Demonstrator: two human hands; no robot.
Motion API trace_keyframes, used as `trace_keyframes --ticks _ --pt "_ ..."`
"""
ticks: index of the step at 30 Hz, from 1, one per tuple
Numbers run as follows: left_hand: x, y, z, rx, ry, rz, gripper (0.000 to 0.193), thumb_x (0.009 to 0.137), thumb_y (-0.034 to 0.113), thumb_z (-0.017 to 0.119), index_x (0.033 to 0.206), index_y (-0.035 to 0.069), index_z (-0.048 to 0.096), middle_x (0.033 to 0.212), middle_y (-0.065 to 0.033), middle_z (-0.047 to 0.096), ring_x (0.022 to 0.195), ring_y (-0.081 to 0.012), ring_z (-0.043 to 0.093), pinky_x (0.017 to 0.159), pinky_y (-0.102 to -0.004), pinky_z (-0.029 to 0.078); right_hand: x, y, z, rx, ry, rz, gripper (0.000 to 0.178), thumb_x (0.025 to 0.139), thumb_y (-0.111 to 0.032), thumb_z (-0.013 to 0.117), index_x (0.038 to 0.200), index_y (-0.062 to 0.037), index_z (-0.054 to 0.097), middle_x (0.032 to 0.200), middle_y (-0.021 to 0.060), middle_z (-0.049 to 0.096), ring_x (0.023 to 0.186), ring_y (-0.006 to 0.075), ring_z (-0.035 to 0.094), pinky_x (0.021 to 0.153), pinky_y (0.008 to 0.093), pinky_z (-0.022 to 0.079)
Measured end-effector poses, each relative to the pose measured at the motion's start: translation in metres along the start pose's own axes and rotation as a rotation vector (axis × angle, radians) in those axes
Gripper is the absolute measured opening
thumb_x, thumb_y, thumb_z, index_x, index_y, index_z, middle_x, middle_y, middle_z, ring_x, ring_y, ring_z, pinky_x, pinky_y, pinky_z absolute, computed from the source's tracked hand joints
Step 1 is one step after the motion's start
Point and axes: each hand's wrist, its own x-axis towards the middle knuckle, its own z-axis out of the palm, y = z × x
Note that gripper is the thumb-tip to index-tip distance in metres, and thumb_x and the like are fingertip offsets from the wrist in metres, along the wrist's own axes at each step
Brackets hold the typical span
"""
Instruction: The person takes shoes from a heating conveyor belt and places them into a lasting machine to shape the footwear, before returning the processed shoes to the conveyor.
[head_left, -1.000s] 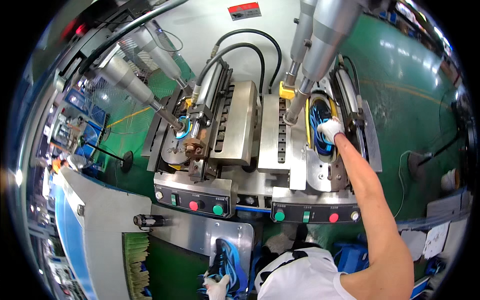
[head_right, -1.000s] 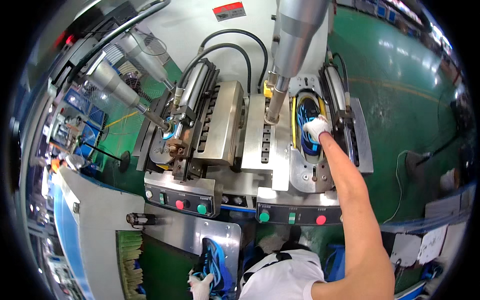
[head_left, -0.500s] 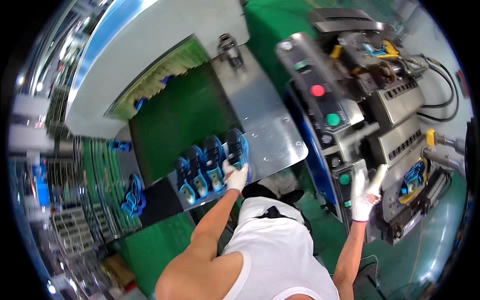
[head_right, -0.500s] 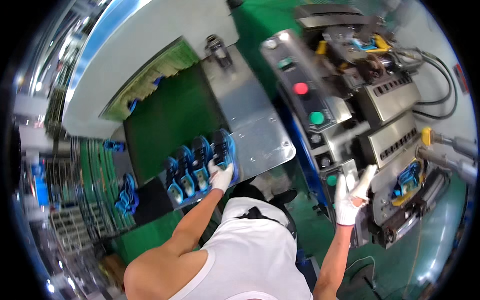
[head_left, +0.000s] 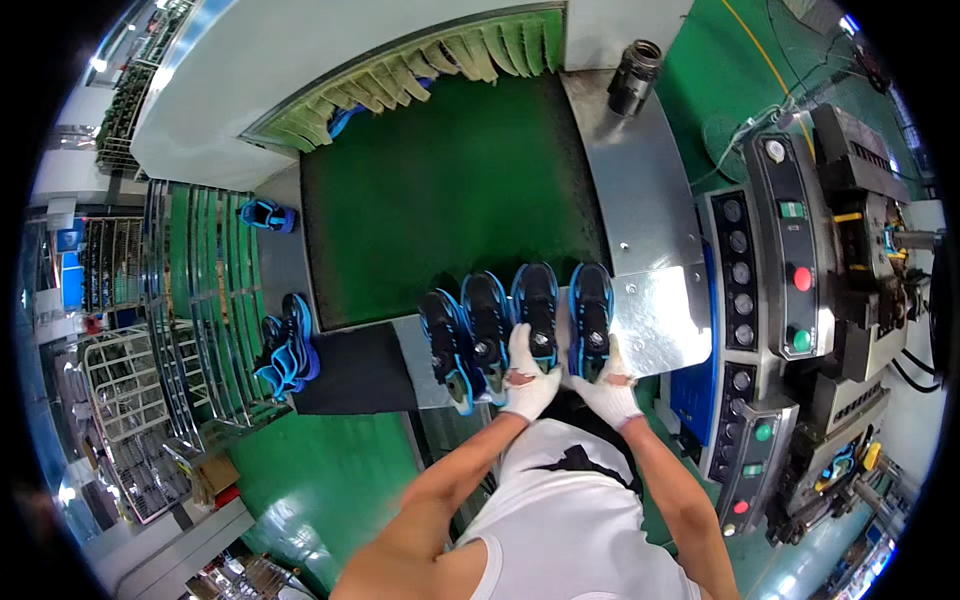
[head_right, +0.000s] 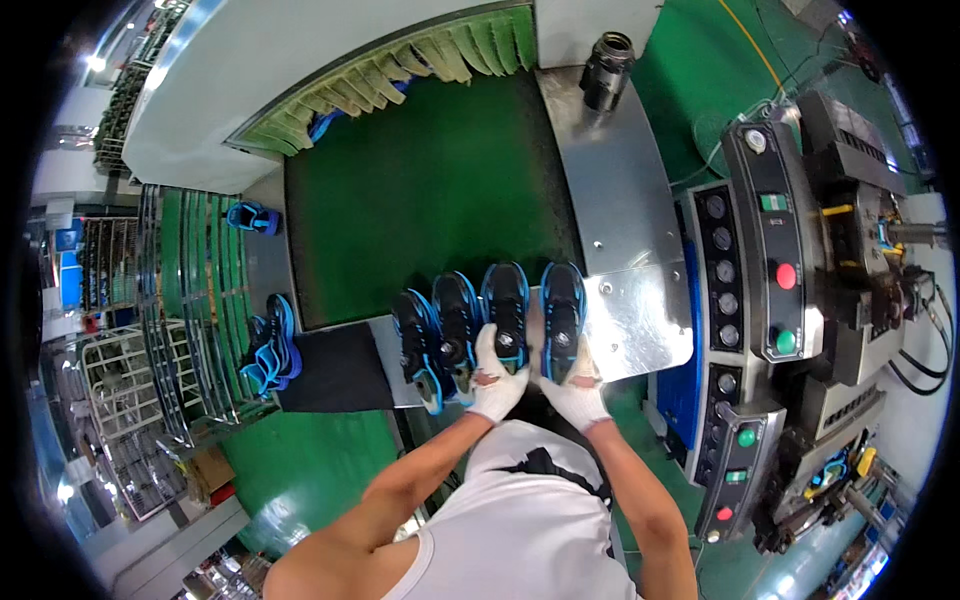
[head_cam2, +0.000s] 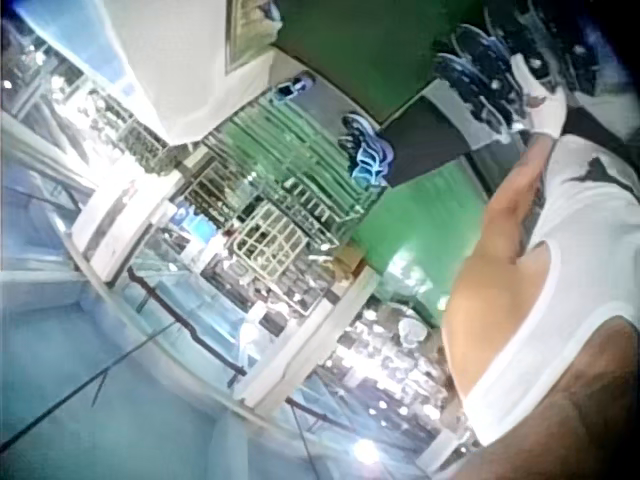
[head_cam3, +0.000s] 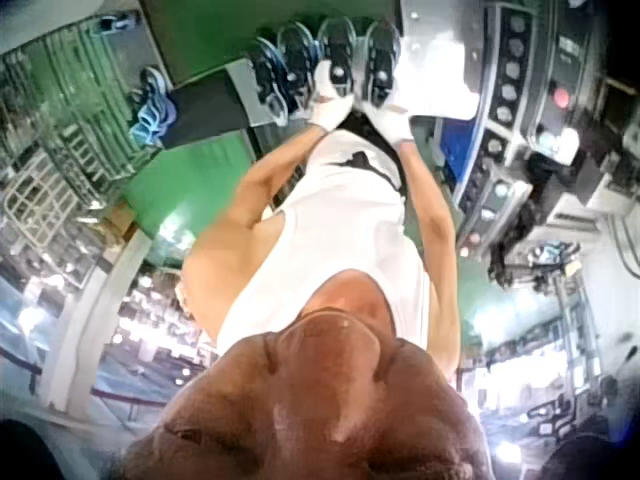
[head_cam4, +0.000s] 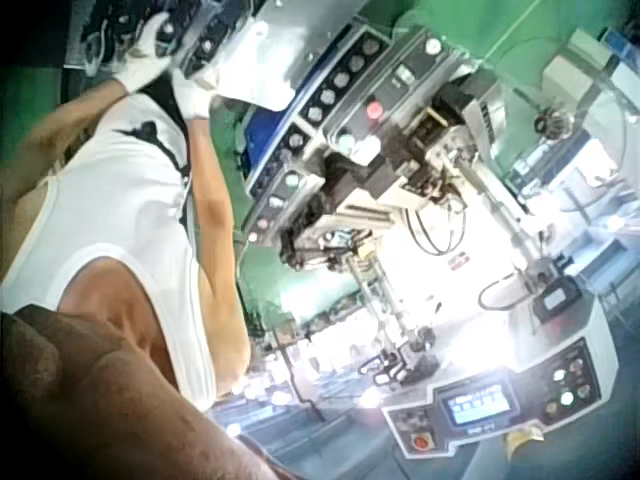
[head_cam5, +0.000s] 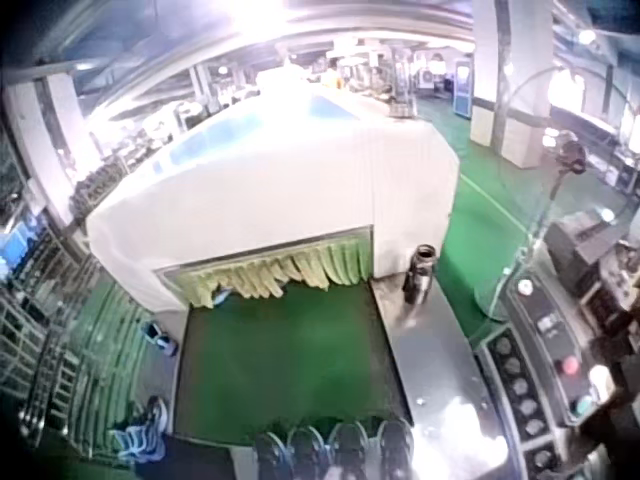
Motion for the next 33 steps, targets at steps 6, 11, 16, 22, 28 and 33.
trace_keyframes --ticks 6,11,16,22,28,33 --pt "0.058 -0.007 0.003 -0.108 -0.105 0.011 0.082 0.075 0.004 0.079 0.147 0.004 0.041 0.133 -0.0203 0.059 0.124 -0.0346 0.06 0.107 -0.0386 0.047 0.054 0.013 0.061 -0.089 0.209 0.239 0.07 0.089 -0.059 0.067 0.109 0.008 0.067 0.097 0.0275 0.071 0.089 0.0446 0.068 0.077 0.0508 0.054" --pt "0.105 0.038 -0.029 -0.085 -0.431 -0.192 0.085 0.072 0.013 0.085 0.145 0.004 0.043 0.126 -0.0163 0.064 0.114 -0.0287 0.063 0.101 -0.0395 0.05 0.021 0.006 -0.017 0.664 0.039 0.639 0.097 0.072 -0.059 0.083 0.121 0.02 0.057 0.121 0.0345 0.067 0.113 0.0387 0.067 0.1 0.0419 0.051" --pt "0.06 0.125 0.014 -0.133 -0.832 0.028 0.081 0.072 0.008 0.086 0.142 0.003 0.048 0.126 -0.0137 0.065 0.111 -0.0236 0.063 0.101 -0.0383 0.05 -0.09 0.042 -0.012 0.734 0.506 0.849 0.097 0.072 -0.062 0.082 0.122 0.0171 0.059 0.113 0.0316 0.07 0.11 0.0376 0.069 0.097 0.0425 0.053" --pt "-0.068 0.19 0.047 -0.131 -1.395 0.61 0.079 0.071 0.001 0.084 0.142 0.002 0.048 0.128 -0.0128 0.061 0.116 -0.0229 0.059 0.105 -0.0371 0.047 -0.27 0.035 0.02 1.017 1.096 1.227 0.074 0.07 -0.052 0.089 0.11 0.0065 0.068 0.098 0.0142 0.072 0.089 0.02 0.066 0.082 0.0376 0.055" --pt "-0.244 0.248 0.042 -0.141 -2.035 0.668 0.081 0.071 -0.002 0.08 0.144 0.001 0.046 0.127 -0.0117 0.062 0.111 -0.0196 0.061 0.101 -0.0353 0.049 -0.406 -0.003 0.066 1.337 1.919 1.23 0.055 0.079 -0.017 0.087 0.123 0.0056 0.063 0.106 0.0088 0.071 0.091 0.0135 0.064 0.084 0.0324 0.055" --pt "-0.409 0.268 0.011 -0.039 -2.373 0.96 0.082 0.073 0.004 0.081 0.145 0.0 0.042 0.13 -0.0143 0.06 0.118 -0.0219 0.059 0.108 -0.0372 0.045 -0.519 -0.067 0.092 1.166 2.654 1.076 0.052 0.077 -0.025 0.087 0.119 -0.0003 0.07 0.11 0.0062 0.074 0.095 0.0177 0.067 0.092 0.0361 0.053"
